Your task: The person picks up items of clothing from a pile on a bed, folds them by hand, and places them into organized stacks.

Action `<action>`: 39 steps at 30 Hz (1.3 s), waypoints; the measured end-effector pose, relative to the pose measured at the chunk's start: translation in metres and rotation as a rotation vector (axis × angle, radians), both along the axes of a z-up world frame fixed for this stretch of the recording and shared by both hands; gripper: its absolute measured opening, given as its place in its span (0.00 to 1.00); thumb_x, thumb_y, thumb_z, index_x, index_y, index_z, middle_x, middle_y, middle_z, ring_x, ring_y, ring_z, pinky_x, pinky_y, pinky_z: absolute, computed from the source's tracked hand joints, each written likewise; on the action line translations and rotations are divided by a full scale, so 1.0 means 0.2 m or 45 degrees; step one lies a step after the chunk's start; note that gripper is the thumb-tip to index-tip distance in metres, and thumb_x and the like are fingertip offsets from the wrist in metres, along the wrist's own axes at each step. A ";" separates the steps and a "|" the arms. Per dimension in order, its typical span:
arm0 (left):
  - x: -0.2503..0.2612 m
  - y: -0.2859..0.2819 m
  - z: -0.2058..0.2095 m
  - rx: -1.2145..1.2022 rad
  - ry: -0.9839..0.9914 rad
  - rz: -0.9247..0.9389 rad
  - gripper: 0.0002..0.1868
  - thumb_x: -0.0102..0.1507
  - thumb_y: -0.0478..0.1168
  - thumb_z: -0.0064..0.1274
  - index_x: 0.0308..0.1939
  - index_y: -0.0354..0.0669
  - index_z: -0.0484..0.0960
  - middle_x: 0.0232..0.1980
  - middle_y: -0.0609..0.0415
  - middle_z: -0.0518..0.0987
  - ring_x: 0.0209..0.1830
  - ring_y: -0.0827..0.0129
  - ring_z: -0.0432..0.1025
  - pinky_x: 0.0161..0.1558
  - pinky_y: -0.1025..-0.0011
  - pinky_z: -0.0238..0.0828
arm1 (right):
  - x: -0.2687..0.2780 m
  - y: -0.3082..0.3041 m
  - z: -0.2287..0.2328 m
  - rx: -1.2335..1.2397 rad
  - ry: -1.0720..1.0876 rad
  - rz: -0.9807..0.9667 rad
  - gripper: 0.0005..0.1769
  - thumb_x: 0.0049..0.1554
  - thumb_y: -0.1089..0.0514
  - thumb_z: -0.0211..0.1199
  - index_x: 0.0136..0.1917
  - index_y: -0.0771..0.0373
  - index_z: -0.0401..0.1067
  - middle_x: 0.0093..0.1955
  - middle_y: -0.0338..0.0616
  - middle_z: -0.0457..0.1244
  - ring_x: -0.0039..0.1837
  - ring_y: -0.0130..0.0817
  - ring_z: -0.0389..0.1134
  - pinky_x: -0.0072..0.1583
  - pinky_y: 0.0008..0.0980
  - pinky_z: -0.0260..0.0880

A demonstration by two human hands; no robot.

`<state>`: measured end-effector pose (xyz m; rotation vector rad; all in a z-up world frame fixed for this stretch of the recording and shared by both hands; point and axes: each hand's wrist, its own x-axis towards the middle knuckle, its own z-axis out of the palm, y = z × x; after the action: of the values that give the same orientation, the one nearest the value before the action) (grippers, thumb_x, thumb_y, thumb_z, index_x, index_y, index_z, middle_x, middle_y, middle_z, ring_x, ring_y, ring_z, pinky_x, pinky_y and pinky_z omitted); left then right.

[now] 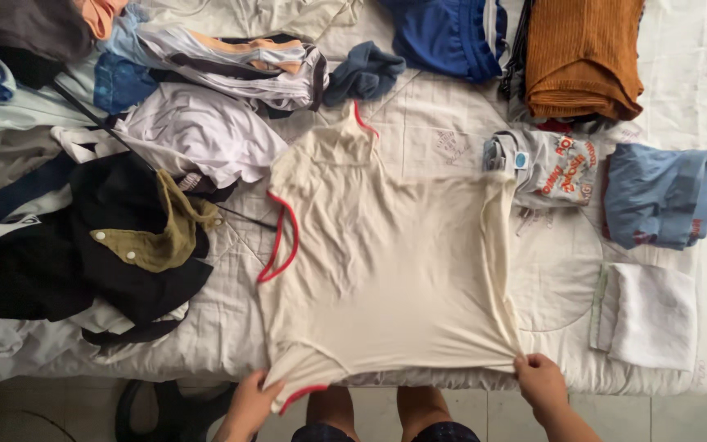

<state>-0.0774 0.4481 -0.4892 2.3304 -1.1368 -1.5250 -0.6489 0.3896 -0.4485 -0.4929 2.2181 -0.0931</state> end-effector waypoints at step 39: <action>-0.39 -2.01 0.04 -0.810 -0.316 -0.205 0.31 0.59 0.45 0.61 0.63 0.34 0.74 0.58 0.33 0.75 0.59 0.40 0.69 0.57 0.53 0.67 | 0.36 -1.45 0.22 -0.699 0.390 0.942 0.18 0.54 0.52 0.68 0.57 0.56 0.74 0.42 0.50 0.71 0.45 0.51 0.73 0.48 0.48 0.71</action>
<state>-0.1552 0.0457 -0.4819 2.0408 -1.6086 -0.7443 -0.5773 0.0993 -0.4040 -1.6887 2.1353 -0.2452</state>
